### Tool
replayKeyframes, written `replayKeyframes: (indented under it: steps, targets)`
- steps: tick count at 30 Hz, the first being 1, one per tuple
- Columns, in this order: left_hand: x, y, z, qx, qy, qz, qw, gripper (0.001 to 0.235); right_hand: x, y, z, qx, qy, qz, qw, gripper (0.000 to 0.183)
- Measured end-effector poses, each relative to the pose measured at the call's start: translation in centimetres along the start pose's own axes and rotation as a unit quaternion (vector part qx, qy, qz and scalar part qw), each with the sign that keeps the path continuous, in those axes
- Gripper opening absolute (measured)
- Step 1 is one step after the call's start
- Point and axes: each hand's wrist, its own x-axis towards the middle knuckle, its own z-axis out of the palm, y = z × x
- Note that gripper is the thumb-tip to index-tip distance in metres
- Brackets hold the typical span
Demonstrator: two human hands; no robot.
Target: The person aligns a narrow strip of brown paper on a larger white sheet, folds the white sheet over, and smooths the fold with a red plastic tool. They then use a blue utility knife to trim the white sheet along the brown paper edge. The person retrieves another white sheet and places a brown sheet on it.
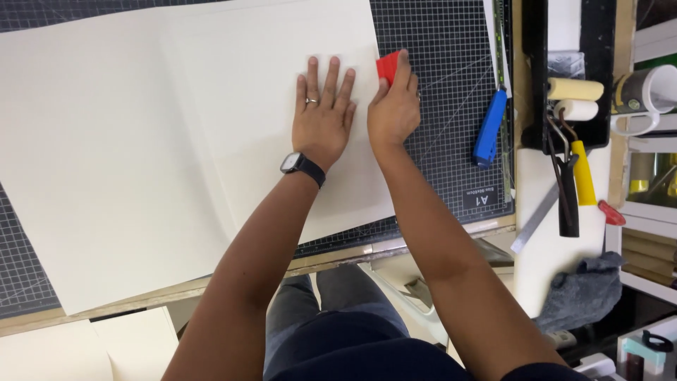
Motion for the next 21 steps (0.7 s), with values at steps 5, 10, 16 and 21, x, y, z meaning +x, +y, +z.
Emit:
replayKeyframes:
  steps: [5, 10, 16, 21]
  targets:
    - [0.0, 0.0, 0.1, -0.011, -0.011, -0.007, 1.000, 0.058, 4.2, -1.9, 3.0, 0.012, 0.000, -0.007, 1.000, 0.066]
    - [0.0, -0.4, 1.4, 0.000, 0.050, 0.009, 0.999, 0.056, 8.5, -3.5, 5.9, -0.013, -0.003, -0.012, 1.000, 0.071]
    - [-0.3, -0.5, 1.1, -0.006, 0.044, 0.018, 0.999, 0.056, 8.0, 0.9, -3.4, 0.141, -0.085, -0.277, 0.947, 0.055]
    - [-0.1, 0.5, -1.4, 0.022, -0.032, -0.016, 0.999, 0.058, -4.1, 12.1, -10.0, 0.046, -0.176, -0.399, 0.899, 0.045]
